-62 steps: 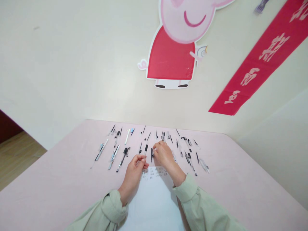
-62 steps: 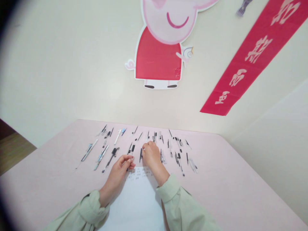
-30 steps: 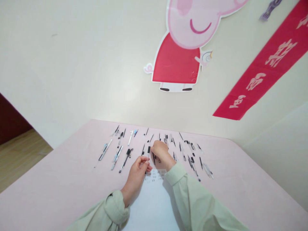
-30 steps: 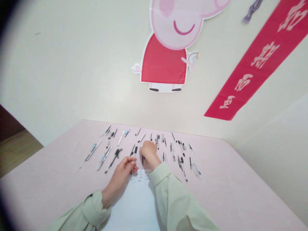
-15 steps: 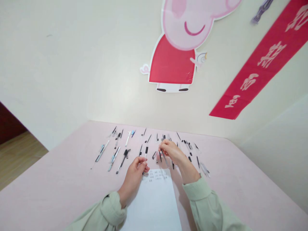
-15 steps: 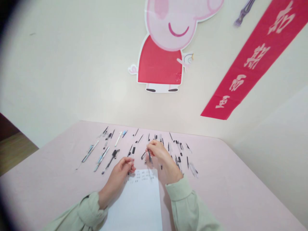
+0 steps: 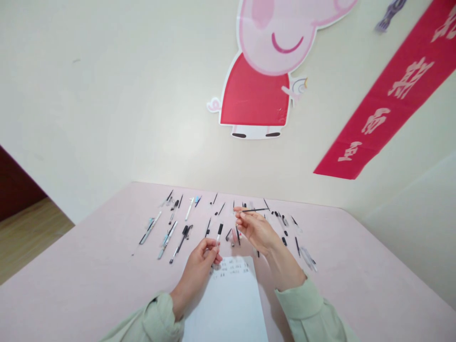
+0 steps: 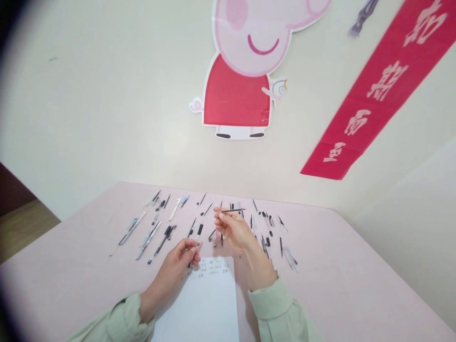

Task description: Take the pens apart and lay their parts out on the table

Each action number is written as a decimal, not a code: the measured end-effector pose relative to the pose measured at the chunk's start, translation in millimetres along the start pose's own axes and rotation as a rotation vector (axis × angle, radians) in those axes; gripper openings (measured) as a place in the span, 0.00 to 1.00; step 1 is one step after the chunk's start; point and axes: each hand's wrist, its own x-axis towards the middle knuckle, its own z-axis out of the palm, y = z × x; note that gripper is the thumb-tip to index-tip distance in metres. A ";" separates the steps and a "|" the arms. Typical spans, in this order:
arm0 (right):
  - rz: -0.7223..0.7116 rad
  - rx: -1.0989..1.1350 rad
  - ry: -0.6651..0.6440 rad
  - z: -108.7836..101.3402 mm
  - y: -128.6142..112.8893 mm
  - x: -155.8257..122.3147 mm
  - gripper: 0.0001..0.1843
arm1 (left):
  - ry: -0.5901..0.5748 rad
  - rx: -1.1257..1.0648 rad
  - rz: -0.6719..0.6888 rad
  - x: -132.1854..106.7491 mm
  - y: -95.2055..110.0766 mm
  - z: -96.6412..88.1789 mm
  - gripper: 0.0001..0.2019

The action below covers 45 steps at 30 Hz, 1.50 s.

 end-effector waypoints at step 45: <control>-0.076 -1.431 -0.058 -17.1 2.2 -3.0 0.05 | 0.009 0.018 0.009 -6.9 10.4 4.2 0.13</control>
